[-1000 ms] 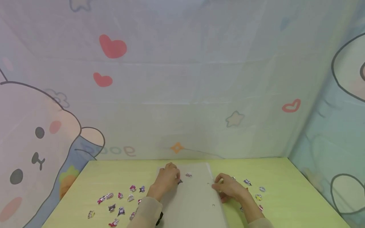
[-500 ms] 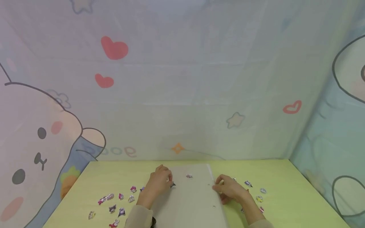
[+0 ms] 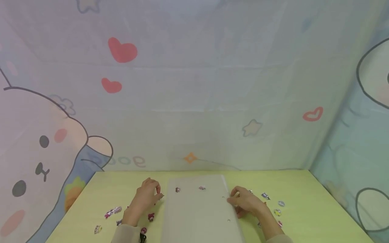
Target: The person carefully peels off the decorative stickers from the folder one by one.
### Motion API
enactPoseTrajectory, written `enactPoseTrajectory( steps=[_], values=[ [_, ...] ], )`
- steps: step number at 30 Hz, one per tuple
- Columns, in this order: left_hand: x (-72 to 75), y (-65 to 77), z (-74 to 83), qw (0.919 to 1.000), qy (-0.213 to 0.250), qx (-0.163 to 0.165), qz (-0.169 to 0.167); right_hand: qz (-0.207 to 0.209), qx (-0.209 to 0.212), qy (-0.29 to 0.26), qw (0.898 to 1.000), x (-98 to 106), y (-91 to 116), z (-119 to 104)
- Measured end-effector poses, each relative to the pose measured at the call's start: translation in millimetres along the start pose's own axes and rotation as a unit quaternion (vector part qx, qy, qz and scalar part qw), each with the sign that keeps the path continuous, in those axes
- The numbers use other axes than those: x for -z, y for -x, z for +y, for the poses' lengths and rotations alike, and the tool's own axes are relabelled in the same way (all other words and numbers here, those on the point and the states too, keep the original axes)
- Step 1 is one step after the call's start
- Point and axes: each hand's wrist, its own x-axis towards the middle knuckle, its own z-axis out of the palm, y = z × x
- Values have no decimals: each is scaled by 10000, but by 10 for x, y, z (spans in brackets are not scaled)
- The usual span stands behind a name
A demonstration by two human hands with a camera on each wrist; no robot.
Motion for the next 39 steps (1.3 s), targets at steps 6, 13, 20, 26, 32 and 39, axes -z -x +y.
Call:
enactPoseTrajectory(
  steps=[6,13,20,26,32,39],
  values=[
    [181,72,-251,9987,-32,510,-67,98,60,-21,9999,6,20,3],
    [379,176,-511,9953,-332,885,-193,56,67,-25,10000,-32,21,19],
    [447,193,-613,9914,-615,1089,-388,74,39,-24,10000,-37,12,32],
    [411,178,-616,9887,-851,1133,-495,173,14,22,9998,-10,20,31],
    [432,204,-623,9841,-987,1337,-628,73,23,-23,10000,-28,42,21],
    [451,232,-624,9834,-971,1382,-665,129,49,33,9999,-48,43,-15]
  ],
)
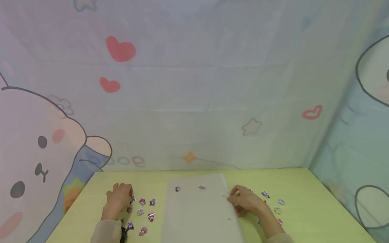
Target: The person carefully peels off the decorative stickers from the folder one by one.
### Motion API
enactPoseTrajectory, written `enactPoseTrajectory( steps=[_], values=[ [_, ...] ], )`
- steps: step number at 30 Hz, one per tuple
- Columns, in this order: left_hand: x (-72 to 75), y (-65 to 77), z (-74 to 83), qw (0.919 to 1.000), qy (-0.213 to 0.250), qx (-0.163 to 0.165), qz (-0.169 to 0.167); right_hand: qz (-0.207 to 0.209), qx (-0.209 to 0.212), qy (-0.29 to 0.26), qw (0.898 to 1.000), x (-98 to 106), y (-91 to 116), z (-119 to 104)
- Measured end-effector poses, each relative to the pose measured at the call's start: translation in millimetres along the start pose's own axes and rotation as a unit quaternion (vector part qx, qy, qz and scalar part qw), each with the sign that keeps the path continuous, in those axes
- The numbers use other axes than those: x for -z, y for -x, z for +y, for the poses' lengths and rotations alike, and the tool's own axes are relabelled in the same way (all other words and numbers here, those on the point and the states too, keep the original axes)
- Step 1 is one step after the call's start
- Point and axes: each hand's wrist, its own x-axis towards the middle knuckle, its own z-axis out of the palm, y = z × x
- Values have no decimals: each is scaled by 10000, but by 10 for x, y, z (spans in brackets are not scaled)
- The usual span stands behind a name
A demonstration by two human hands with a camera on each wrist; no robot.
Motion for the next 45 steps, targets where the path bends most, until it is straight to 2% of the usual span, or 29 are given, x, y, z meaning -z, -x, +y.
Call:
enactPoseTrajectory(
  steps=[11,20,26,31,36,41,45],
  values=[
    [17,32,22,9996,-125,244,18,-5,14,8,10000,-2,1,1],
    [48,27,83,9994,-281,207,44,44,-22,-32,10000,-9,-20,11],
    [106,39,210,9996,-270,68,-6,-18,-27,-83,10000,-7,-38,29],
    [82,8,416,9993,114,-293,-204,-62,22,-49,10000,24,-43,38],
    [-21,-70,748,9947,671,-676,-374,-48,31,-26,10000,65,-30,40],
    [-138,-143,1107,9889,984,-926,-612,-87,40,-43,9999,48,-20,40],
    [-209,-183,1321,9846,1156,-1112,-698,-68,35,-38,10000,19,-11,23]
  ],
)
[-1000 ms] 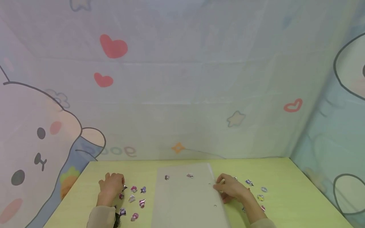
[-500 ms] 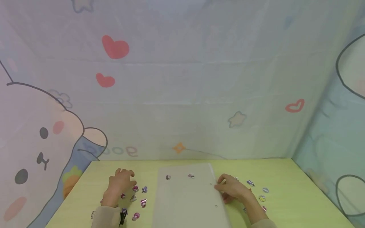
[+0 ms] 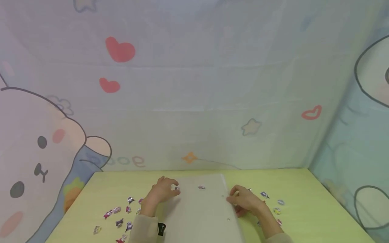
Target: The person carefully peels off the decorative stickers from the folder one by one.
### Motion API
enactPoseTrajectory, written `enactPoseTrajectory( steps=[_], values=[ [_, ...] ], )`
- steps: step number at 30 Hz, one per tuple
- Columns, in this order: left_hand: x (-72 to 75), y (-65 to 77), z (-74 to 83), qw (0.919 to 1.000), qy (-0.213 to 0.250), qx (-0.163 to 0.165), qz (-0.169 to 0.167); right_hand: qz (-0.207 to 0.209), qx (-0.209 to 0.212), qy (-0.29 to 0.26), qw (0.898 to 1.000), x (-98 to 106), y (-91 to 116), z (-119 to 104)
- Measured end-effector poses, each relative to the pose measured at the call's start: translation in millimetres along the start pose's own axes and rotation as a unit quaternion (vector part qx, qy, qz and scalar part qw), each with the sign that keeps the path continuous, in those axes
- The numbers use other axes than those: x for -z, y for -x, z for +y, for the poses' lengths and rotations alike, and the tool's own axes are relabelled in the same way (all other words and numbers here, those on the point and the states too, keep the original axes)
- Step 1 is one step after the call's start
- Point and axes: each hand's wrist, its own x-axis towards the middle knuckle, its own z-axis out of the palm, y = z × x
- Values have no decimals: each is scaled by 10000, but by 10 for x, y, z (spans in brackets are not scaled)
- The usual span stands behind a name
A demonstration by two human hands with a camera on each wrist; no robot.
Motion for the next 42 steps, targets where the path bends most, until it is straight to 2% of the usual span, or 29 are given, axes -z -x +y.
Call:
enactPoseTrajectory(
  steps=[6,10,18,20,26,31,38,42],
  values=[
    [-122,-89,158,9991,180,-309,-209,-15,19,-12,10000,-12,6,-23],
    [-227,-187,220,9983,139,-460,-316,2,13,16,10000,-1,11,-15],
    [-415,-456,374,9978,224,-564,-267,46,1,73,10000,22,-6,13],
    [-443,-507,413,9982,215,-496,-262,55,8,72,10000,24,-7,13],
    [-471,-553,506,9991,188,-87,-379,43,5,115,9999,1,-20,8],
    [-455,-582,553,9994,-69,-187,-268,138,-19,157,9998,0,-41,-10],
    [-475,-602,542,9966,-780,-239,72,141,-4,102,9998,-29,-28,-34],
    [-498,-609,535,9973,-687,-200,169,143,-8,93,9999,-27,-18,-41]
  ],
)
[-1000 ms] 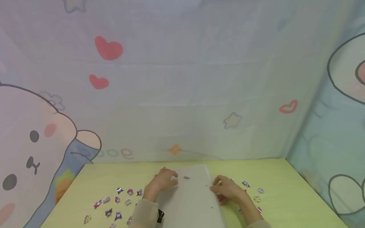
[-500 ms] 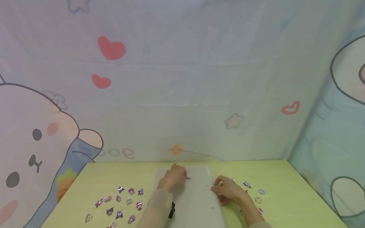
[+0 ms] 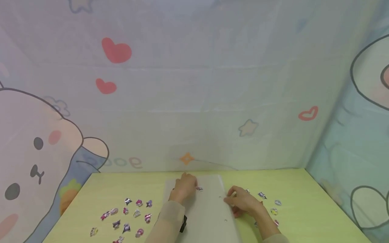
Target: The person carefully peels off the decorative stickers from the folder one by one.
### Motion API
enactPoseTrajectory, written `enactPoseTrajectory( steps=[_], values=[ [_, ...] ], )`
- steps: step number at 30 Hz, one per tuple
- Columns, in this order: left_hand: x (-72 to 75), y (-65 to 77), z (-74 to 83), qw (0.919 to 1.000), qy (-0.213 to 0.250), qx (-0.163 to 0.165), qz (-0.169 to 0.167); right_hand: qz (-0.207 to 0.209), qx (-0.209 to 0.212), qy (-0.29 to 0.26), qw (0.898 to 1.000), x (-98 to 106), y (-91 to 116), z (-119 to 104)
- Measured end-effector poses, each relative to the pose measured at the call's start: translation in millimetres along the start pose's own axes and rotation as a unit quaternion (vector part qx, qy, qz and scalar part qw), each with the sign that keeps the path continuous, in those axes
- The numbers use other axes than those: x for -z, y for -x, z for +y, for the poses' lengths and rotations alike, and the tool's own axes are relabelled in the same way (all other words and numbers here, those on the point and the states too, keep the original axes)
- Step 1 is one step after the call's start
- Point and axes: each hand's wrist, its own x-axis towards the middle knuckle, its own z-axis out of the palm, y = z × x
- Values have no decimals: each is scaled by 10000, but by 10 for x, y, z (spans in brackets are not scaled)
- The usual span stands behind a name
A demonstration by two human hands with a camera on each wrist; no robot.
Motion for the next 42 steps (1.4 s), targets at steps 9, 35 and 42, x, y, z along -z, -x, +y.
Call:
enactPoseTrajectory(
  steps=[9,35,42],
  values=[
    [-13,-24,23,9999,104,46,74,-41,5,-25,10000,4,0,-9],
    [33,3,133,9989,-224,-250,329,-23,-66,27,10000,17,-14,-4],
    [165,74,69,9986,-241,-281,379,5,2,28,10000,52,-20,18]
  ],
)
